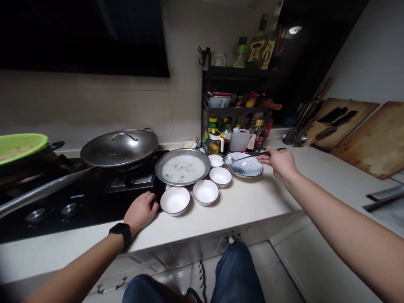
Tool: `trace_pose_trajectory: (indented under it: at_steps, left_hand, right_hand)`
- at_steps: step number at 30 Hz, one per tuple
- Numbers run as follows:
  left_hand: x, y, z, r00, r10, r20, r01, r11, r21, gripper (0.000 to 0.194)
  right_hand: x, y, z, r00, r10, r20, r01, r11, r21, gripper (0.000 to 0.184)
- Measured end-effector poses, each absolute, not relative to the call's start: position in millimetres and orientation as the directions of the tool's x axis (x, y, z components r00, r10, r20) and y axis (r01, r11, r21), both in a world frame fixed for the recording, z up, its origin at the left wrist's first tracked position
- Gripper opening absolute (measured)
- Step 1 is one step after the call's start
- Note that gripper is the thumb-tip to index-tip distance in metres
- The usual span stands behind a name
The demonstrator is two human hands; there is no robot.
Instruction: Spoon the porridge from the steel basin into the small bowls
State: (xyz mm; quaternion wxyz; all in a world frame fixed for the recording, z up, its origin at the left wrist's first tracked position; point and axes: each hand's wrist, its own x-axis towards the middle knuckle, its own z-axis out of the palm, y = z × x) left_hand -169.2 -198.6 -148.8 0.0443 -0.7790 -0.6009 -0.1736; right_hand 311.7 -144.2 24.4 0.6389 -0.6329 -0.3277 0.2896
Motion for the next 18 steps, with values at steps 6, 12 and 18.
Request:
trace_pose_trajectory:
  at_steps: [6, 12, 18]
  left_hand:
    - [-169, -199, -149, 0.218, 0.920, 0.325, 0.951, -0.275, 0.141, 0.015]
    - [-170, -198, -150, 0.221, 0.918, 0.330, 0.950, -0.279, 0.138, 0.015]
    - [-169, -199, -149, 0.217, 0.921, 0.323, 0.951, -0.274, 0.143, 0.015]
  right_hand:
    - [251, -129, 37, 0.459, 0.879, 0.129, 0.108, 0.089, -0.990, 0.018]
    - [192, -138, -1, -0.134, 0.858, 0.496, 0.485, 0.493, -0.722, 0.017]
    - [225, -157, 5, -0.592, 0.523, 0.613, 0.627, 0.777, -0.058, 0.026]
